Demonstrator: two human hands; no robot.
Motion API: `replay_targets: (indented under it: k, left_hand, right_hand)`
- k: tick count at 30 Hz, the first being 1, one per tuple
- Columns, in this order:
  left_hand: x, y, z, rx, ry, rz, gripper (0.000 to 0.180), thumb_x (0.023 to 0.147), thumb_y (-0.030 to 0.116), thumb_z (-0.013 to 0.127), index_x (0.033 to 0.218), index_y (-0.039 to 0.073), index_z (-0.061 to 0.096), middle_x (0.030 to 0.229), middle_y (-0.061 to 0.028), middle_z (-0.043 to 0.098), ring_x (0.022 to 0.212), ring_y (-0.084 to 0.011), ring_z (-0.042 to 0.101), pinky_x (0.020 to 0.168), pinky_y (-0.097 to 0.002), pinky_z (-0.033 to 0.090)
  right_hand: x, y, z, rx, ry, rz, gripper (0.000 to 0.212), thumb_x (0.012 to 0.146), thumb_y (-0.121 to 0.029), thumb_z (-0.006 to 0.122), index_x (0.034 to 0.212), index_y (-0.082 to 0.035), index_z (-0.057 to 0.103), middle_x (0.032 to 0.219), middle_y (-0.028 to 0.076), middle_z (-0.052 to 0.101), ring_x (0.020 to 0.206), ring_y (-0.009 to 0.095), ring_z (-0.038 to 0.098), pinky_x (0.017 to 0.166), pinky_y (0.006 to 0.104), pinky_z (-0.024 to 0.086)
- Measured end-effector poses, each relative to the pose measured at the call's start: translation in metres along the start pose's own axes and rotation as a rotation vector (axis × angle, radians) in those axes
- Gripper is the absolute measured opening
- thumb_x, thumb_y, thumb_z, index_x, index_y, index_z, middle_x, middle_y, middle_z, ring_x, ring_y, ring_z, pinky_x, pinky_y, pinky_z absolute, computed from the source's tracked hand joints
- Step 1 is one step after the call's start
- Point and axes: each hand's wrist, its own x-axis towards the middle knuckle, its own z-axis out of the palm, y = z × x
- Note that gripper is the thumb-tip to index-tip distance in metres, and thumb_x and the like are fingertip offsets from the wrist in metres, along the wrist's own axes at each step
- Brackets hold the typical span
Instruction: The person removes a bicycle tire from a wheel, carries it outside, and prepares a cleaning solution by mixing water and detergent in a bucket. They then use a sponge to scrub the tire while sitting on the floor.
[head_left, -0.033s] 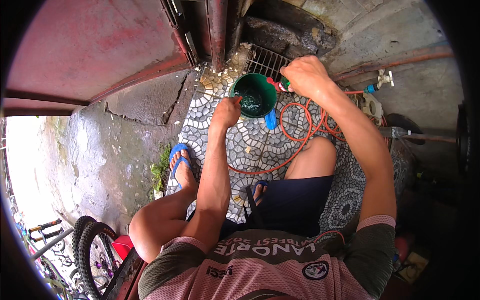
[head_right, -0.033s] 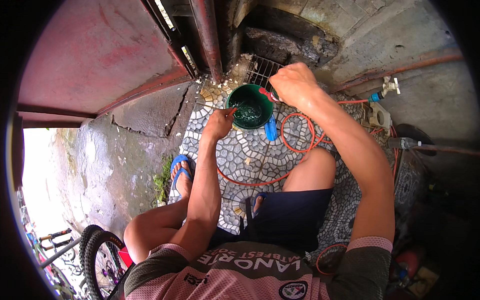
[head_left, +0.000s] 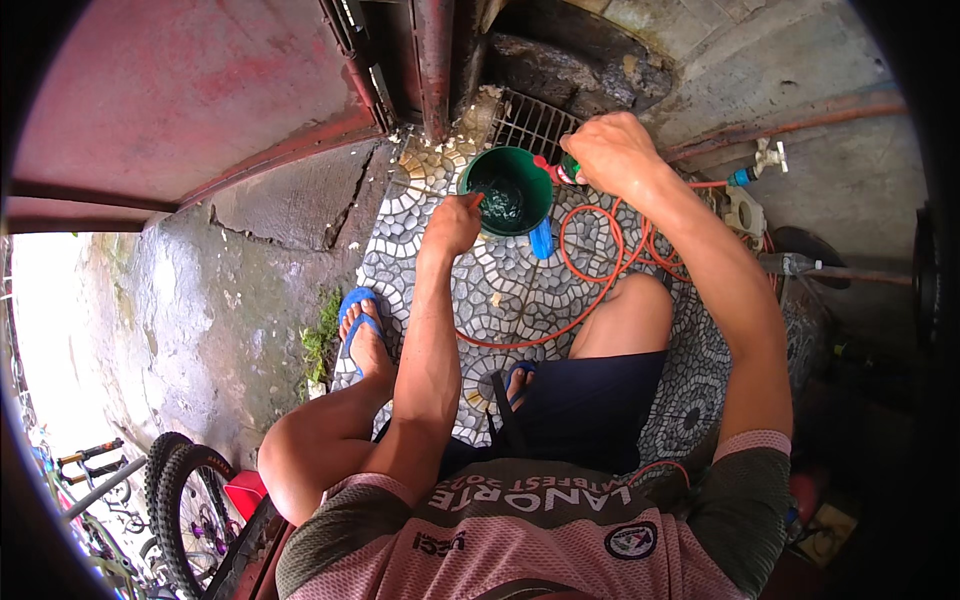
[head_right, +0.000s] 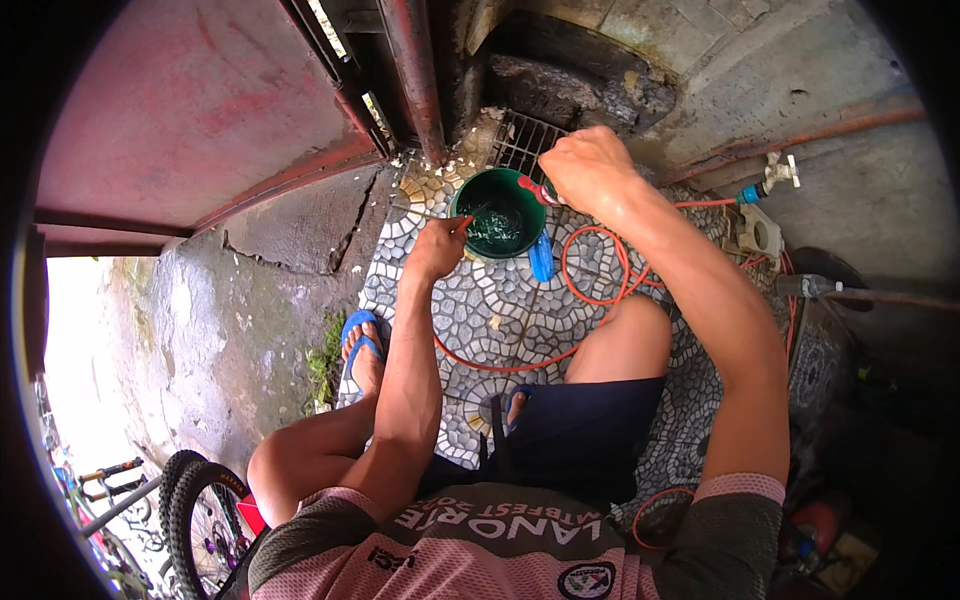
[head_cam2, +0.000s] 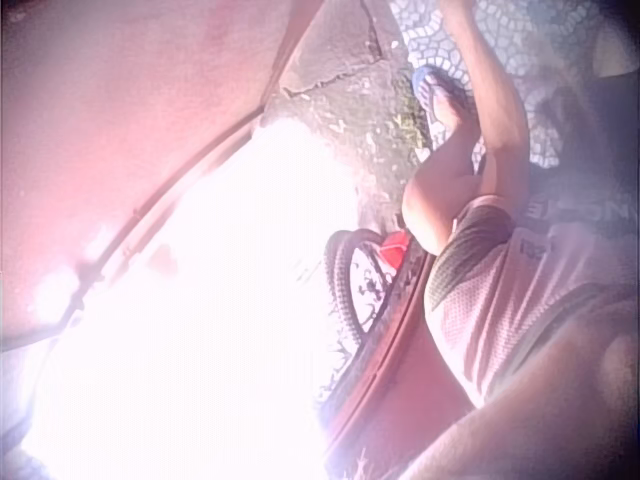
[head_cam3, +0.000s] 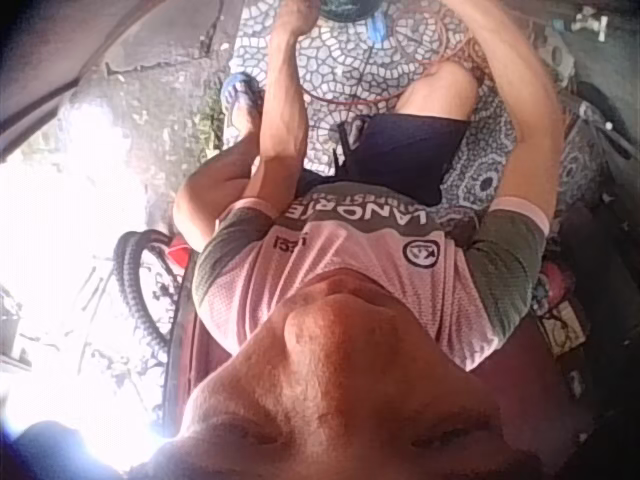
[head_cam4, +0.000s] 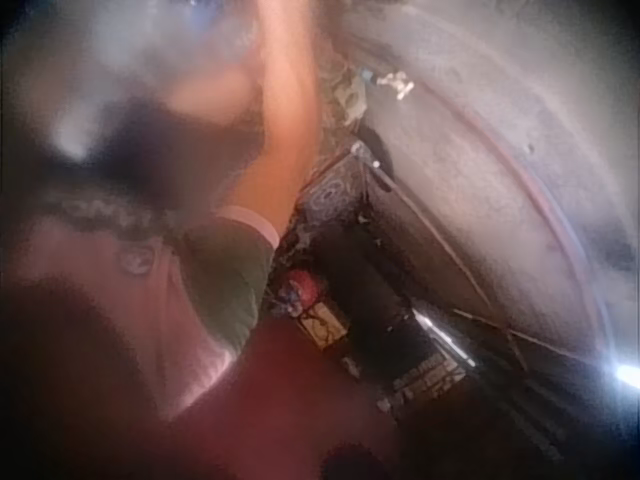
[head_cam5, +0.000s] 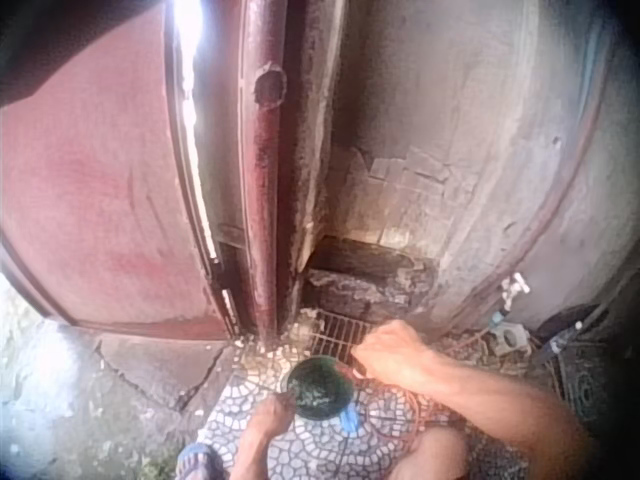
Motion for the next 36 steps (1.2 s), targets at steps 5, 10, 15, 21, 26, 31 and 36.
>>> replay_targets:
  k: [5,10,15,21,26,31,36]
  left_hand:
    - [0.005,0.007,-0.002,0.009,-0.007,-0.001,0.035,0.096,0.019,0.059,0.127,0.011,0.073,0.110,-0.0302,0.070,0.107,-0.0424,0.070,0.095,-0.0477,0.055]
    - [0.011,0.000,-0.004,0.012,0.006,0.008,0.034,0.097,0.021,0.059,0.127,0.013,0.074,0.110,-0.0287,0.071,0.108,-0.0414,0.070,0.095,-0.0470,0.054]
    - [0.027,0.007,-0.001,0.077,-0.124,-0.056,0.034,0.099,0.025,0.062,0.127,0.013,0.074,0.105,-0.0278,0.074,0.102,-0.0394,0.073,0.091,-0.0446,0.056]
    - [0.033,0.012,-0.018,0.258,-0.161,0.079,0.038,0.099,0.029,0.062,0.130,0.010,0.073,0.070,-0.0109,0.070,0.066,-0.0151,0.065,0.067,-0.0377,0.052]
    - [0.058,0.007,-0.017,0.290,-0.249,0.046,0.041,0.099,0.022,0.059,0.137,0.012,0.070,0.074,-0.0057,0.067,0.065,-0.0132,0.060,0.062,-0.0338,0.048]
    - [0.076,0.010,-0.009,0.297,-0.289,-0.075,0.039,0.101,0.020,0.056,0.137,0.008,0.069,0.074,-0.0017,0.064,0.060,-0.0086,0.053,0.052,-0.0285,0.041]
    - [0.094,0.001,-0.016,0.311,-0.258,-0.086,0.038,0.103,0.022,0.057,0.136,0.007,0.069,0.074,0.0014,0.059,0.060,-0.0080,0.051,0.052,-0.0265,0.038]
  right_hand:
    - [-0.004,0.012,0.001,0.086,-0.188,0.108,0.039,0.074,-0.027,0.088,0.105,-0.009,0.073,0.097,0.011,0.076,0.103,0.031,0.071,0.086,0.0460,0.055]
    - [-0.052,0.048,0.034,0.639,-0.084,0.243,0.042,0.083,-0.025,0.085,0.117,-0.009,0.065,0.111,0.011,0.073,0.105,0.028,0.070,0.091,0.0407,0.053]
    - [-0.191,0.067,0.170,1.748,0.406,0.577,0.047,0.092,-0.017,0.080,0.132,-0.008,0.057,0.118,0.006,0.070,0.110,0.017,0.066,0.096,0.0356,0.053]
    - [-0.379,-0.035,0.249,1.664,0.839,1.408,0.072,0.086,-0.012,0.072,0.151,-0.011,0.040,0.135,0.009,0.058,0.113,0.018,0.061,0.093,0.0339,0.053]
    - [-0.526,-0.155,0.294,1.819,0.879,1.798,0.086,0.086,-0.025,0.068,0.163,-0.011,0.032,0.143,0.012,0.054,0.125,0.027,0.058,0.104,0.0364,0.047]
    - [-0.584,-0.236,0.289,1.676,0.896,2.316,0.097,0.088,-0.045,0.078,0.164,-0.011,0.029,0.152,0.016,0.049,0.136,0.030,0.052,0.105,0.0414,0.047]
    - [-0.577,-0.242,0.260,1.548,0.817,2.331,0.094,0.088,-0.032,0.082,0.163,-0.014,0.028,0.142,0.014,0.054,0.125,0.027,0.058,0.099,0.0415,0.051]
